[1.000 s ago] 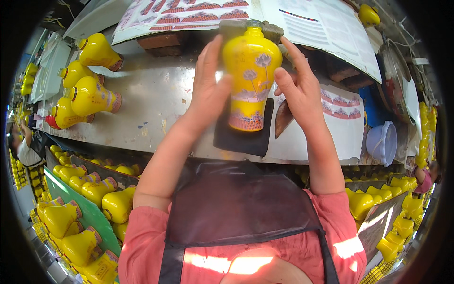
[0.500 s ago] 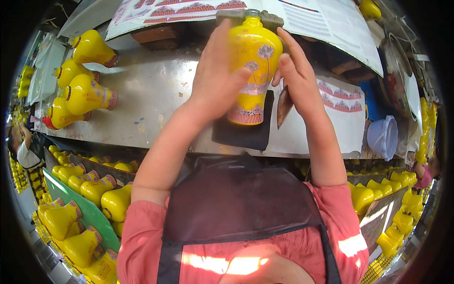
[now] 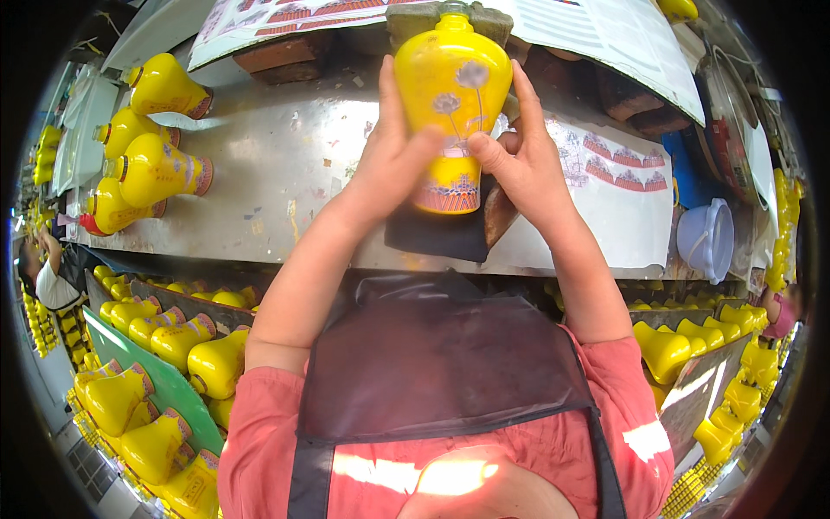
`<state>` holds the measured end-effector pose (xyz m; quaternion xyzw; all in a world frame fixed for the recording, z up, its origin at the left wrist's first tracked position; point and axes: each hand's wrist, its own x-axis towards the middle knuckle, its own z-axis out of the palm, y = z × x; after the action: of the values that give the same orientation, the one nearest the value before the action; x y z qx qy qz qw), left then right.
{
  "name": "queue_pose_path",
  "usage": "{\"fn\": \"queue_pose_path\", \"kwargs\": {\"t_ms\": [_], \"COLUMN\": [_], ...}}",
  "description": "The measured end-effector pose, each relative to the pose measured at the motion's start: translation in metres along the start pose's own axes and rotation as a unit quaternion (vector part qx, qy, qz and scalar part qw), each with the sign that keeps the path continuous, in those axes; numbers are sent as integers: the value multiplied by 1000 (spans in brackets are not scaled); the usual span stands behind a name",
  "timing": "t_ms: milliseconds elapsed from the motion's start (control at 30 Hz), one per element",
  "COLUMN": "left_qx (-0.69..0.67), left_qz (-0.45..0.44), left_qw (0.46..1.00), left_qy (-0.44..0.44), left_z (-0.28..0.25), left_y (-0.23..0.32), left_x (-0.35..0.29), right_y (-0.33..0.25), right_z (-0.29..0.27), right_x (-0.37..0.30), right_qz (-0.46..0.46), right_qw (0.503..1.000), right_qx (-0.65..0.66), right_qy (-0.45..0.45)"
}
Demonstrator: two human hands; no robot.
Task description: The person applies decorative stickers to a yellow ceramic vase, smoothing each sticker with a small tool and rotating the vase to cover different sides. The person then places a cap on the vase's neck.
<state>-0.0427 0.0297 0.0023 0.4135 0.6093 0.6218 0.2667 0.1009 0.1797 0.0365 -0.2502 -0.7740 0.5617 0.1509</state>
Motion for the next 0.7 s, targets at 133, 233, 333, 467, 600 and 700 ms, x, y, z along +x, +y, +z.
{"fn": "queue_pose_path", "kwargs": {"t_ms": [133,233,333,467,600,700], "left_qx": [-36,-39,-29,-32,-26,-86], "left_qz": [22,30,11,27,43,17], "left_qw": [999,998,998,998,997,994], "left_qy": [14,30,56,43,54,67], "left_z": [-3,-4,-6,-7,-2,2], "left_y": [4,7,7,1,-4,-5], "left_x": [-2,-2,-5,-9,-15,-21], "right_y": [1,-1,-7,-15,-16,-13], "right_z": [-2,-4,-6,-9,-5,-1], "right_x": [-3,-4,-2,0,2,3], "right_qz": [-13,-20,-10,-42,-74,-48], "right_qw": [998,999,999,998,993,998], "right_qx": [58,45,28,-32,-86,-31], "right_qy": [-7,-1,16,41,32,34]}}
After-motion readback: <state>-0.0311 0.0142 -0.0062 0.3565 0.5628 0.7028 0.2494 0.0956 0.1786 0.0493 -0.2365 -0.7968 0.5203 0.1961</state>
